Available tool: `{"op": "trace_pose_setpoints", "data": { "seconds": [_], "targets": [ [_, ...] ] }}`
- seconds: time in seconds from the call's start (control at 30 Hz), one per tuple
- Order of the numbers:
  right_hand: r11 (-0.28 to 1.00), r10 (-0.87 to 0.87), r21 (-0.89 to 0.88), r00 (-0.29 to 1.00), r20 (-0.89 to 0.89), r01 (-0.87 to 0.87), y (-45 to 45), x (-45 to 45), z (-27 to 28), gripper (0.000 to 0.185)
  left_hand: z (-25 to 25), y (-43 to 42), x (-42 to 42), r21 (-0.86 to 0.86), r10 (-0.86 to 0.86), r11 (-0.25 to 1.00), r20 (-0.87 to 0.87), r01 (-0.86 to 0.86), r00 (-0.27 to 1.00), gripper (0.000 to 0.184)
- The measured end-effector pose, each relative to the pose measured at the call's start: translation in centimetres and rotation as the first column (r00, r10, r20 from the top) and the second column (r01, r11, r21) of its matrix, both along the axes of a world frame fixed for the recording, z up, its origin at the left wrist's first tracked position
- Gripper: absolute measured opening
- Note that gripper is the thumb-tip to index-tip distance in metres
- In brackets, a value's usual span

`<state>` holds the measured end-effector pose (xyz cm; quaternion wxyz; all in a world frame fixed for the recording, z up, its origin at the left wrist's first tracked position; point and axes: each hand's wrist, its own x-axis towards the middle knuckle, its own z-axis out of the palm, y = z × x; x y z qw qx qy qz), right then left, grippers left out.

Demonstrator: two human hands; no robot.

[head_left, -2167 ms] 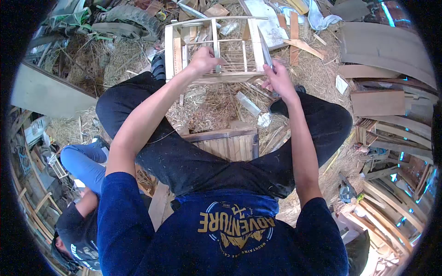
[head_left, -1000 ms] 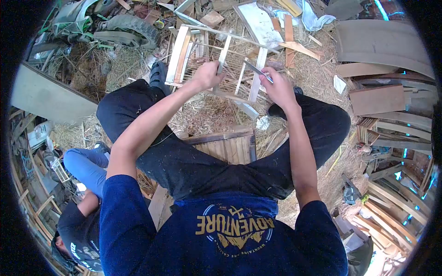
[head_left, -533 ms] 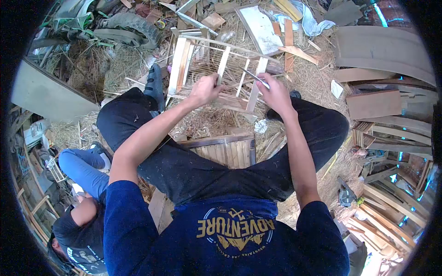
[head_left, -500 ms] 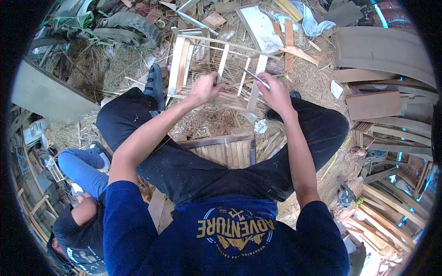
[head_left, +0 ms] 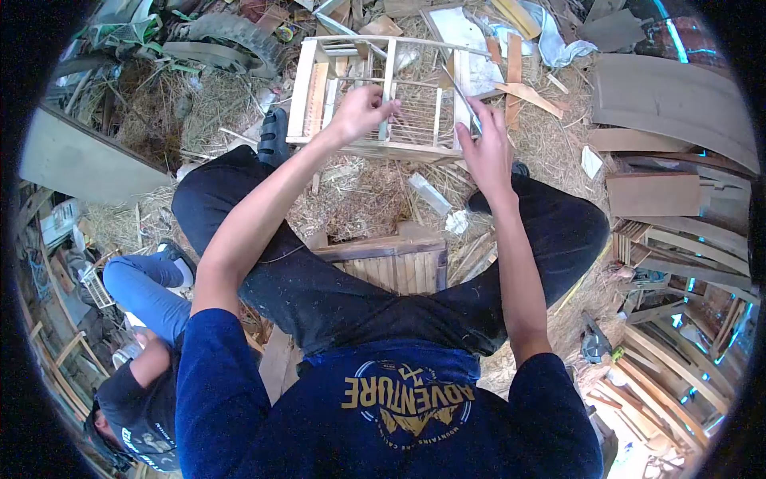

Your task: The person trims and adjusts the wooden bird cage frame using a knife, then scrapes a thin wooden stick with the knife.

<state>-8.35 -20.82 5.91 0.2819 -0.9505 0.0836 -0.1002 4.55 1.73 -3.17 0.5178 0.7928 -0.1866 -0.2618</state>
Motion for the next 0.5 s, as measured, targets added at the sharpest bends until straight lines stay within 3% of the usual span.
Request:
{"op": "trace_pose_setpoints", "data": {
  "seconds": [0.1, 0.2, 0.23, 0.33, 0.37, 0.47, 0.5],
  "targets": [
    [0.999, 0.016, -0.035, 1.0, -0.024, -0.017, -0.6, 0.0, -0.3, 0.044, 1.2, 0.0, 0.2, 0.033, -0.008, 0.999, 0.025, 0.007, 1.0, 0.044],
    [0.994, 0.028, 0.103, 1.0, -0.014, -0.026, -0.9, -0.2, -0.5, 0.048, 4.1, 0.2, 0.4, 0.119, -0.024, 0.993, -0.002, 0.024, 1.0, 0.043],
    [0.993, 0.018, 0.118, 1.0, -0.023, -0.015, -0.8, -0.3, -0.5, 0.05, 4.7, 0.1, 0.2, 0.076, 0.018, 0.997, -0.025, -0.016, 1.0, 0.043],
    [0.965, 0.06, 0.262, 0.991, -0.119, -0.027, -0.5, -0.8, 0.6, 0.052, 4.8, 0.7, 0.0, 0.213, -0.019, 0.977, 0.161, -0.016, 0.987, 0.044],
    [0.957, 0.076, 0.289, 0.988, -0.132, -0.035, -0.5, -1.0, 0.6, 0.054, 4.7, 0.7, -0.7, 0.181, 0.031, 0.981, 0.187, -0.065, 0.982, 0.044],
    [0.875, -0.011, 0.459, 0.955, -0.298, 0.153, -0.2, -1.7, 3.0, 0.057, 8.7, 0.1, -2.1, 0.073, 0.156, 0.985, 0.01, -0.157, 0.988, 0.043],
    [0.82, -0.011, 0.555, 0.973, -0.23, 0.141, -0.2, -2.0, 3.9, 0.058, 10.4, -0.2, -2.4, 0.067, 0.178, 0.982, -0.047, -0.175, 0.983, 0.044]
  ]
}}
